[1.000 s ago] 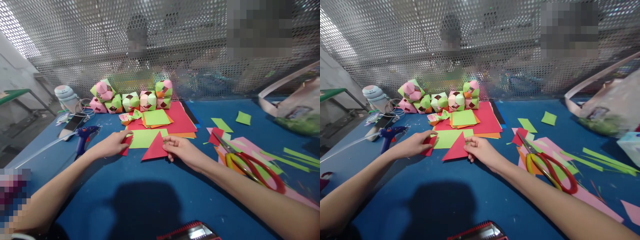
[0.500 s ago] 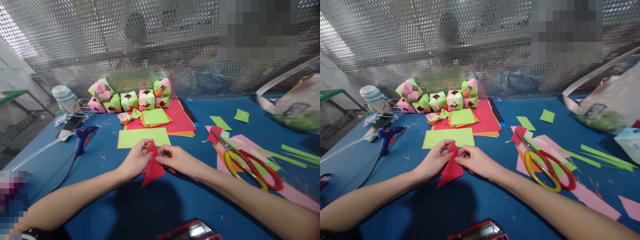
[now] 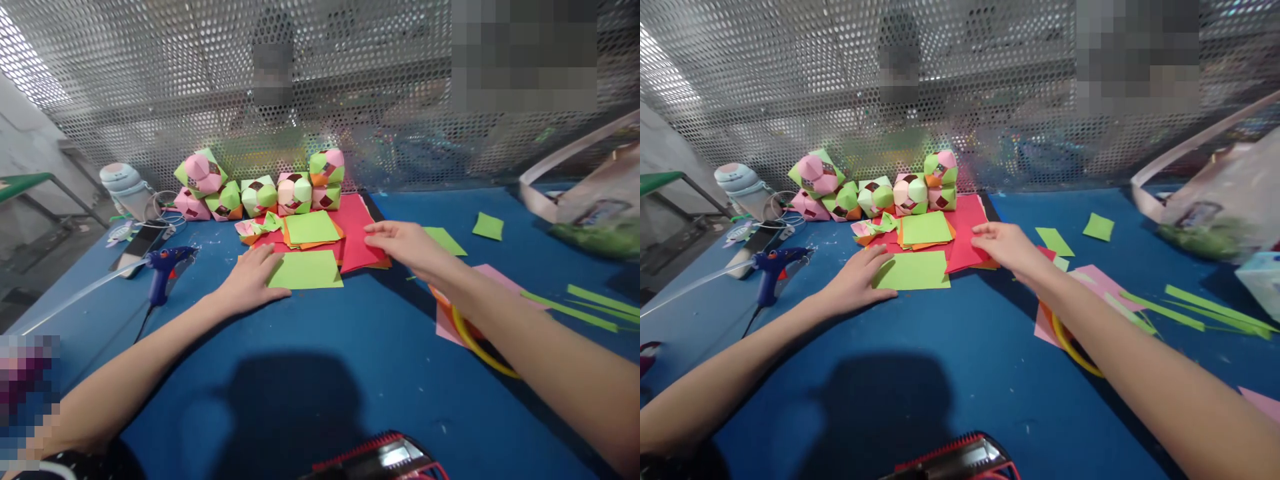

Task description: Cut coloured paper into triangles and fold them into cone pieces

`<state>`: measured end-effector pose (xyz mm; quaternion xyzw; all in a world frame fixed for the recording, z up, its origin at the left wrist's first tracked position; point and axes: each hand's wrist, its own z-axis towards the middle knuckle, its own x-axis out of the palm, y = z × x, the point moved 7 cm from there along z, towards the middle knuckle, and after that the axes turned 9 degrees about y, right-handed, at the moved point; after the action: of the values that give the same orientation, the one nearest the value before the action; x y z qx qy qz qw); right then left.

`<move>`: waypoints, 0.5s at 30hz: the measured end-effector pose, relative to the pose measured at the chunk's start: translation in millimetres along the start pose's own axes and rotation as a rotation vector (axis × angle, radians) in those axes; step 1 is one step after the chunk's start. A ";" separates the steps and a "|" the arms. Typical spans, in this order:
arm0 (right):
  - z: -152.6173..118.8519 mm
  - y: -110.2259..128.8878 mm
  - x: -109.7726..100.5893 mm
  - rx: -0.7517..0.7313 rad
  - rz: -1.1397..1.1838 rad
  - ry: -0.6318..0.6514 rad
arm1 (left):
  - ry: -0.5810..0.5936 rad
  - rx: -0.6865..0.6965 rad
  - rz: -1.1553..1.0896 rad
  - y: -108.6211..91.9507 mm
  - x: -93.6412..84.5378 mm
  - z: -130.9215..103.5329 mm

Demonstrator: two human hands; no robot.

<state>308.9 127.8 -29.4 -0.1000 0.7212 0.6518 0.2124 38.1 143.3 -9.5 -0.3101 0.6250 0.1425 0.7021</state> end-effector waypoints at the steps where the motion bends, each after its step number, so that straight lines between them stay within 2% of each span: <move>1: 5.5 -4.2 -6.1 -0.007 -0.039 -0.023 | 0.040 -0.014 0.024 6.8 3.1 0.6; 5: 14.8 -11.4 -17.2 -0.057 -0.214 -0.065 | 0.091 -0.020 0.042 16.5 6.9 0.7; 9: 3.1 7.0 -17.7 -0.176 -0.429 -0.115 | 0.060 -0.003 0.059 13.4 3.1 1.0; 12: -15.1 29.5 -4.4 -0.294 -0.545 -0.090 | 0.029 -0.003 0.068 13.1 0.9 0.9; 15: -32.7 45.0 20.4 -0.389 -0.615 0.008 | 0.009 -0.004 0.050 14.9 -0.7 -0.2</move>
<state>266.1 104.2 4.0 -0.3534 0.5206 0.6821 0.3726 29.0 154.7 -12.7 -0.2963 0.6354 0.1601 0.6949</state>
